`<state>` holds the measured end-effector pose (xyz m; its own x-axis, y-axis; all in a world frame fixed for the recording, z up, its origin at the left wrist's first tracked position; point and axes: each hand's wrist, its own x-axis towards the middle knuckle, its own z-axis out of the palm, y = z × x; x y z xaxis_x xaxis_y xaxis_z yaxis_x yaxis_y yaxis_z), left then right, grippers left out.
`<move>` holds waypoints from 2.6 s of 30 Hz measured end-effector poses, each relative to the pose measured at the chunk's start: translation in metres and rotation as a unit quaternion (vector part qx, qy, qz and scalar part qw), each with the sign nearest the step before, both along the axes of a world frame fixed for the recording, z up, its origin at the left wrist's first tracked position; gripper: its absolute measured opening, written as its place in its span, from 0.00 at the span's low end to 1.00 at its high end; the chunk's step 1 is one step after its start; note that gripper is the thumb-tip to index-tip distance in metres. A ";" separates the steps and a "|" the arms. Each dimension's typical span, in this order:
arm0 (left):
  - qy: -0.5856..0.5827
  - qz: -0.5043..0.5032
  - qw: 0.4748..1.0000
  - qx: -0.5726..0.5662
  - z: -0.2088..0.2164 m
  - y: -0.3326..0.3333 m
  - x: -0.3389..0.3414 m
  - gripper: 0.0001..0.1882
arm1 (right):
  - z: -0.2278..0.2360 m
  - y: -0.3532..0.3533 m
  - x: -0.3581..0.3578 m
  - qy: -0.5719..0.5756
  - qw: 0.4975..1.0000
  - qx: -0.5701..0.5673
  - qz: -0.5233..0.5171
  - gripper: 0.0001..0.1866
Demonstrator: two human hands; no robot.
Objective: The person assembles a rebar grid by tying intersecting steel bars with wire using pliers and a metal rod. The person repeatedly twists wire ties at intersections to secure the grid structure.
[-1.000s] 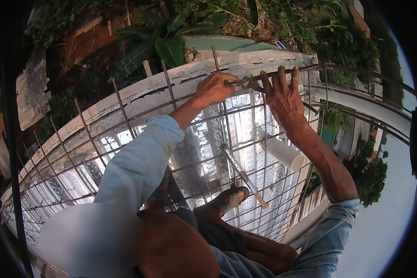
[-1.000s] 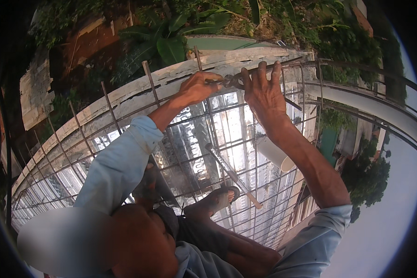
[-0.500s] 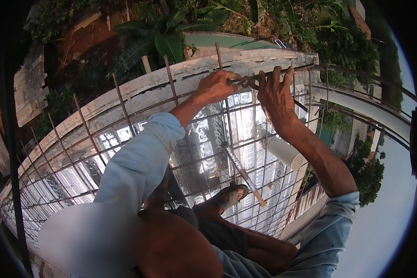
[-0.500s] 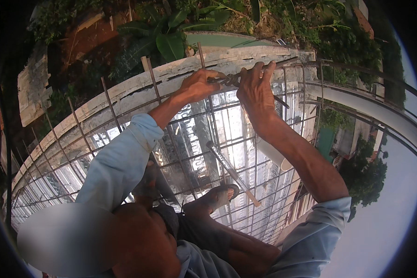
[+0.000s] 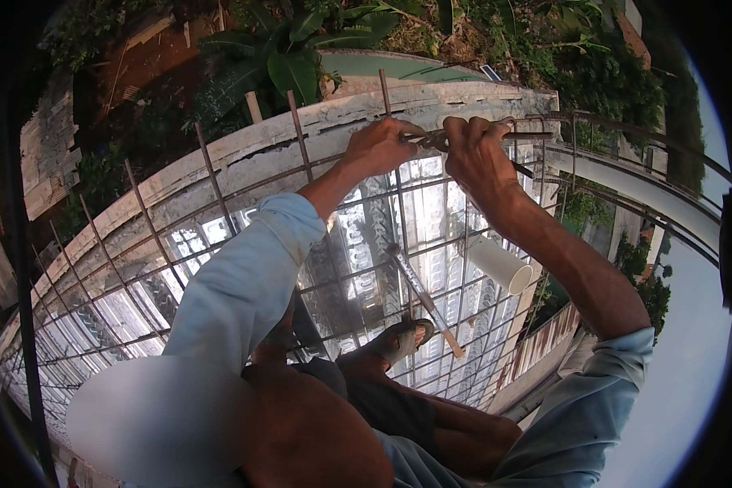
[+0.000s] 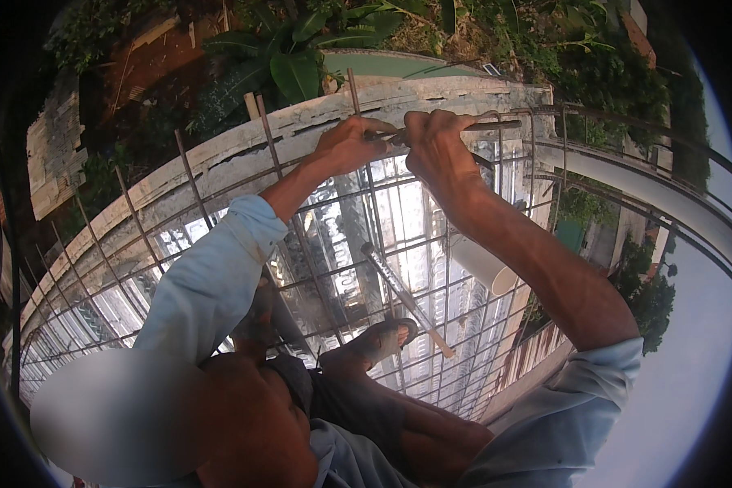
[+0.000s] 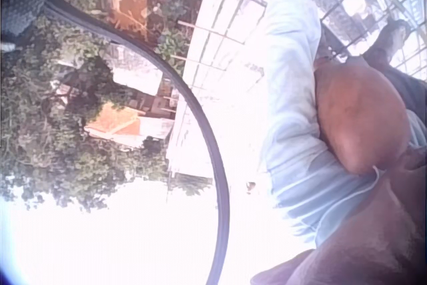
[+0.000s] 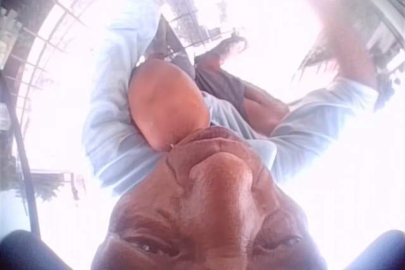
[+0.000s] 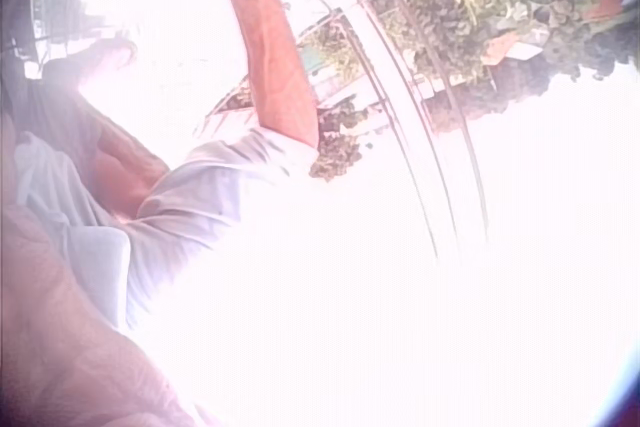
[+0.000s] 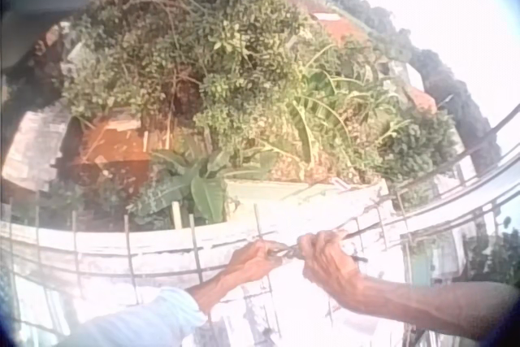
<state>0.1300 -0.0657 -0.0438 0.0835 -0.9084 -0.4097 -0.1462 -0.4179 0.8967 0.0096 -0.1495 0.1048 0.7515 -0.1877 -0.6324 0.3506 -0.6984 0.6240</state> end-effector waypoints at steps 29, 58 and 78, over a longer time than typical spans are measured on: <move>-0.095 -0.013 0.995 0.034 -0.005 -0.001 -0.011 0.22 | 0.008 -0.011 -0.027 -0.073 0.958 0.201 -0.190 0.17; -0.128 -0.004 0.989 0.070 -0.001 -0.003 -0.018 0.18 | -0.018 -0.025 -0.074 -0.165 0.341 0.457 -0.805 0.15; -0.130 0.002 0.989 0.070 0.001 -0.004 -0.020 0.19 | -0.005 -0.038 -0.078 -0.125 0.288 0.483 -0.817 0.14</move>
